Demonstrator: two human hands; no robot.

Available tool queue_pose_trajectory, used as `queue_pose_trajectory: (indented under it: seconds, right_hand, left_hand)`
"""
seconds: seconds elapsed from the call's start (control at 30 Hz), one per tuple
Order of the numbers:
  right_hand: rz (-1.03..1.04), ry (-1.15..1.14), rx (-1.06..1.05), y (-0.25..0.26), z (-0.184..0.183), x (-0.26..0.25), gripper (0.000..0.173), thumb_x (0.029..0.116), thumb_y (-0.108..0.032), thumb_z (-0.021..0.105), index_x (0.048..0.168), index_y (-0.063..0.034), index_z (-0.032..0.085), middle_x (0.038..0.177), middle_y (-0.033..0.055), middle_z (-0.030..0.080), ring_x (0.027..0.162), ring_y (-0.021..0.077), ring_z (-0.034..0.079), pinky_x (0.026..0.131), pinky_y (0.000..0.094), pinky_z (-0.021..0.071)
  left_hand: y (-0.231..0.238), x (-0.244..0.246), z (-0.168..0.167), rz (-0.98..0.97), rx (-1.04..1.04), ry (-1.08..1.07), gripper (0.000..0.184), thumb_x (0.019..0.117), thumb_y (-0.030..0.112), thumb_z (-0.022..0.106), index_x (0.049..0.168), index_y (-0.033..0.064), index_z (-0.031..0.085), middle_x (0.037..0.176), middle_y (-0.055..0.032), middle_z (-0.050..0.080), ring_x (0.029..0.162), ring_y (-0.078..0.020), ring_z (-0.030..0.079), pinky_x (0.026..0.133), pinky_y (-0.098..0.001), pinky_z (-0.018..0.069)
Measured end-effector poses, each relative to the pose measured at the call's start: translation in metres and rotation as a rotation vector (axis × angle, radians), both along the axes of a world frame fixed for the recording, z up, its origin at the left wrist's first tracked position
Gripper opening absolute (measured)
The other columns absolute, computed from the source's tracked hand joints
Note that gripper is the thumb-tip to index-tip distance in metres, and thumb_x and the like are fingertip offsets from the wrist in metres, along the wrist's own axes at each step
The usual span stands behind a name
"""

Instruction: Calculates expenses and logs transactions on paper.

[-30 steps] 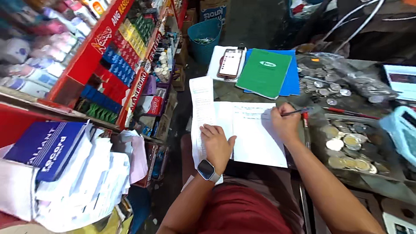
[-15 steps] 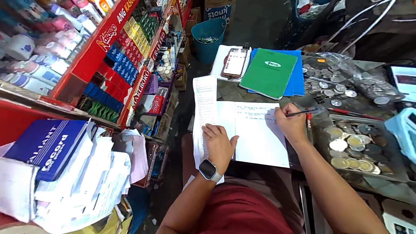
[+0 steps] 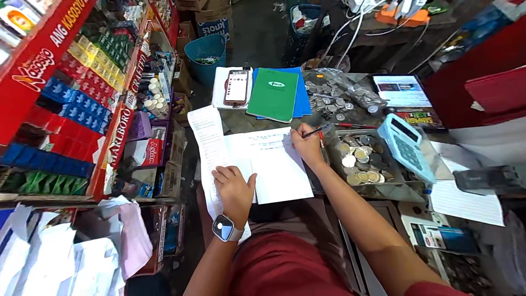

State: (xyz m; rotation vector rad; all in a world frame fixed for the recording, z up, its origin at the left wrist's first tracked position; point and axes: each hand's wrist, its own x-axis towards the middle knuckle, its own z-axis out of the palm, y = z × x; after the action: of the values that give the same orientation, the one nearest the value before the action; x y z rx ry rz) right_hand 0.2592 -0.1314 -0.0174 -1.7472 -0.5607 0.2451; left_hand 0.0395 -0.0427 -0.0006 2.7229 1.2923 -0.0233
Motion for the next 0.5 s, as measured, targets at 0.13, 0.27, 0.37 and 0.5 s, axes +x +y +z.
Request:
queue_pose_trajectory:
  seconds: [0.13, 0.27, 0.37, 0.5]
  right_hand:
    - [0.132, 0.089, 0.061, 0.018, 0.02, -0.023, 0.025, 0.098, -0.008, 0.067, 0.081, -0.0049, 0.049, 0.064, 0.001, 0.057, 0.05, 0.0076, 0.06, 0.051, 0.0241, 0.0561]
    - [0.224, 0.125, 0.045, 0.036, 0.01, -0.029, 0.028, 0.0935, -0.004, 0.072, 0.078, -0.0056, 0.049, 0.062, 0.001, 0.059, 0.049, 0.0071, 0.06, 0.049, 0.0227, 0.0549]
    - [0.233, 0.063, 0.0, 0.037, -0.003, -0.026, 0.032, 0.0951, -0.002, 0.064, 0.071, -0.0072, 0.044, 0.056, -0.0013, 0.048, 0.046, 0.0051, 0.05, 0.048, 0.0205, 0.0474]
    - [0.213, -0.045, 0.02, 0.035, -0.012, -0.026, 0.033, 0.0936, -0.002, 0.062, 0.068, -0.0091, 0.042, 0.056, -0.0031, 0.043, 0.047, 0.0029, 0.045, 0.049, 0.018, 0.0428]
  left_hand:
    - [0.001, 0.001, 0.001, 0.006, -0.003, 0.027, 0.086, 0.094, 0.069, 0.049, 0.131, -0.008, 0.059, 0.139, -0.0439, 0.048, 0.131, -0.0593, 0.048, 0.099, -0.0596, 0.0472]
    - [0.0, 0.002, 0.001, 0.014, -0.005, -0.002, 0.085, 0.0934, 0.068, 0.052, 0.13, -0.0081, 0.059, 0.138, -0.0436, 0.049, 0.13, -0.0593, 0.049, 0.099, -0.0588, 0.0477]
    - [0.0, 0.002, 0.0, 0.01, 0.008, -0.01, 0.085, 0.093, 0.069, 0.051, 0.129, -0.0082, 0.061, 0.137, -0.0437, 0.049, 0.129, -0.059, 0.05, 0.098, -0.0588, 0.0479]
    - [0.0, 0.002, 0.001, 0.007, -0.001, -0.008, 0.085, 0.0933, 0.068, 0.051, 0.128, -0.0088, 0.06, 0.138, -0.0441, 0.049, 0.129, -0.0595, 0.049, 0.099, -0.0589, 0.0476]
